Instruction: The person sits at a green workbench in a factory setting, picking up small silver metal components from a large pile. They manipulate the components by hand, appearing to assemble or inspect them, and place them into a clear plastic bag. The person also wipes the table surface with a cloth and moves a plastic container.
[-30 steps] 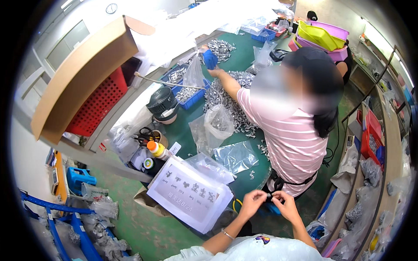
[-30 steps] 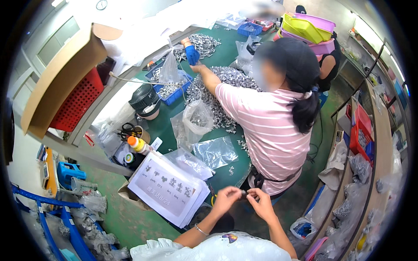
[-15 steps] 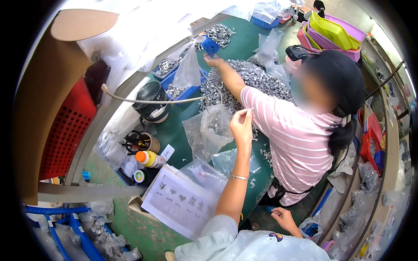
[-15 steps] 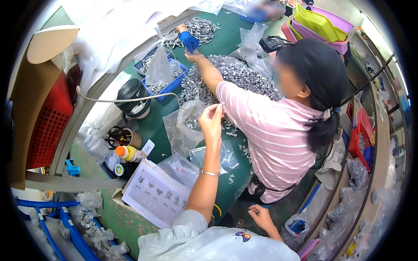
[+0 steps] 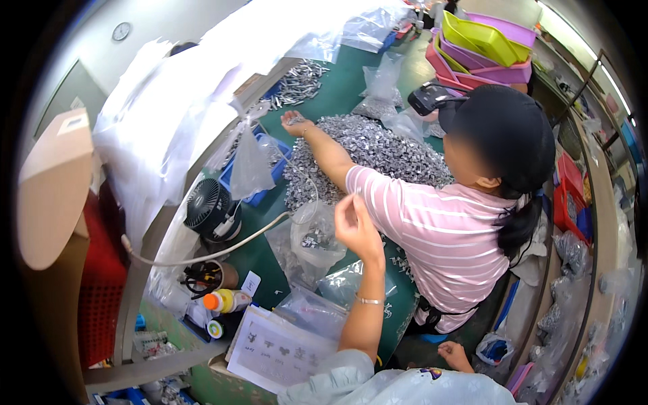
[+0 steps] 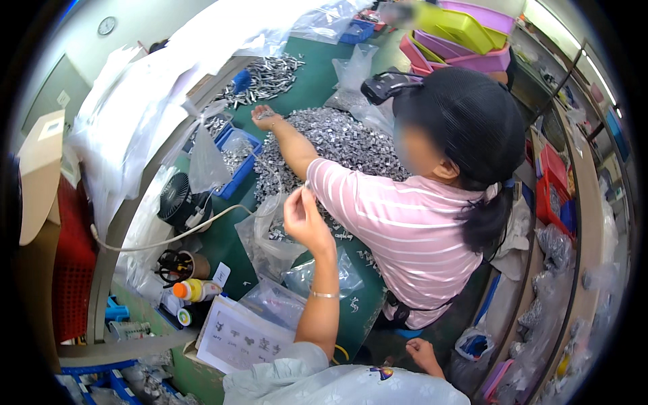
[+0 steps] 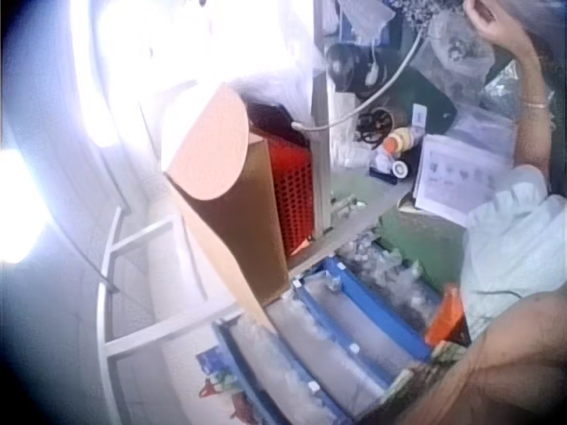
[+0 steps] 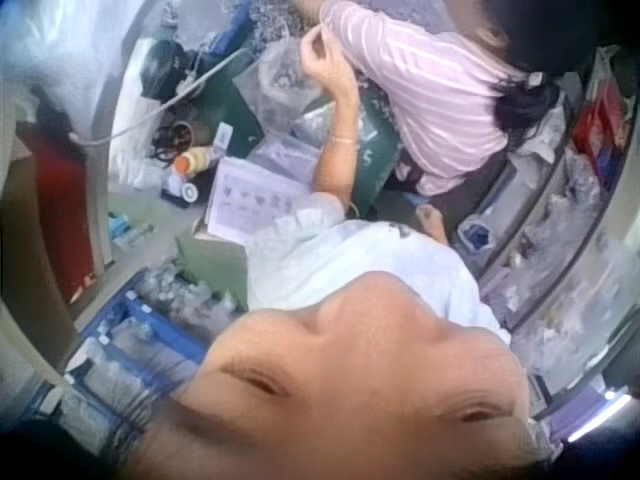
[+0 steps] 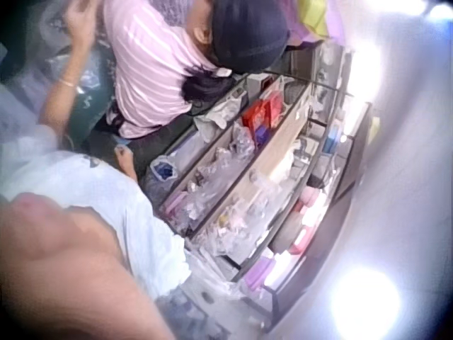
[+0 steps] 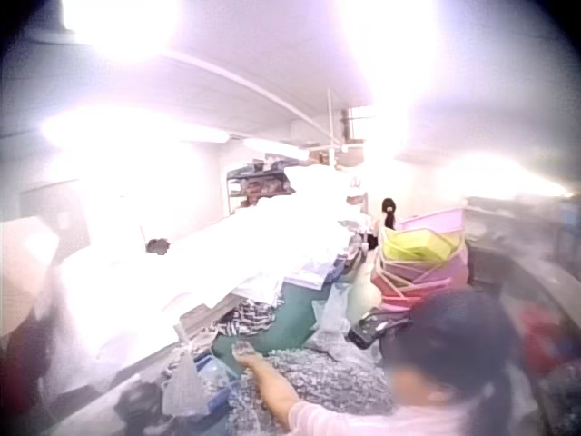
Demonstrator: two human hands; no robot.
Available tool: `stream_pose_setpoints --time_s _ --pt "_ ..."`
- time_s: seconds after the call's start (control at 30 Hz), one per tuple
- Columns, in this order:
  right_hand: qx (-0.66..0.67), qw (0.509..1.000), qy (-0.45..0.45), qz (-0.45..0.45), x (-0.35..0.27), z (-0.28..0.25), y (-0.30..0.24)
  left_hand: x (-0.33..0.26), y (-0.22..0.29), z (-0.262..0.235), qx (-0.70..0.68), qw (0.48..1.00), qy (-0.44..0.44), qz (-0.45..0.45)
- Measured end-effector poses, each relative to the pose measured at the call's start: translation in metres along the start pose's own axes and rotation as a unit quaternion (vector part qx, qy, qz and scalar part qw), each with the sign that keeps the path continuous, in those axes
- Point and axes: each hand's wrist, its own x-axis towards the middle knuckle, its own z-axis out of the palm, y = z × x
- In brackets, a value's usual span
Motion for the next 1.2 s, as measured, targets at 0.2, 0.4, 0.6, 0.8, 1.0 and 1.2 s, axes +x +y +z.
stream_pose_setpoints --time_s 0.2,0.4,0.6,0.8,1.0,1.2 --pt "0.045 0.998 0.012 -0.036 0.004 -0.023 -0.047 -0.12 0.036 -0.033 -0.039 0.992 -0.117 0.003" --pt "0.338 0.932 0.056 -0.12 -0.027 -0.076 -0.135 -0.207 0.052 -0.081 0.047 0.875 -0.473 -0.094" --pt "0.265 0.938 0.116 -0.189 -0.067 -0.105 -0.123 -0.261 0.068 -0.079 0.094 0.795 -0.578 -0.155" --pt "0.27 0.934 0.186 -0.145 -0.103 -0.141 -0.066 -0.339 0.068 -0.062 0.078 0.743 -0.631 -0.21" --pt "0.349 0.888 0.247 -0.17 -0.13 -0.197 0.013 -0.435 0.07 -0.019 0.085 0.716 -0.662 -0.204" --pt "0.362 0.866 0.305 -0.162 -0.15 -0.28 0.096 -0.547 0.068 0.042 0.067 0.674 -0.676 -0.292"
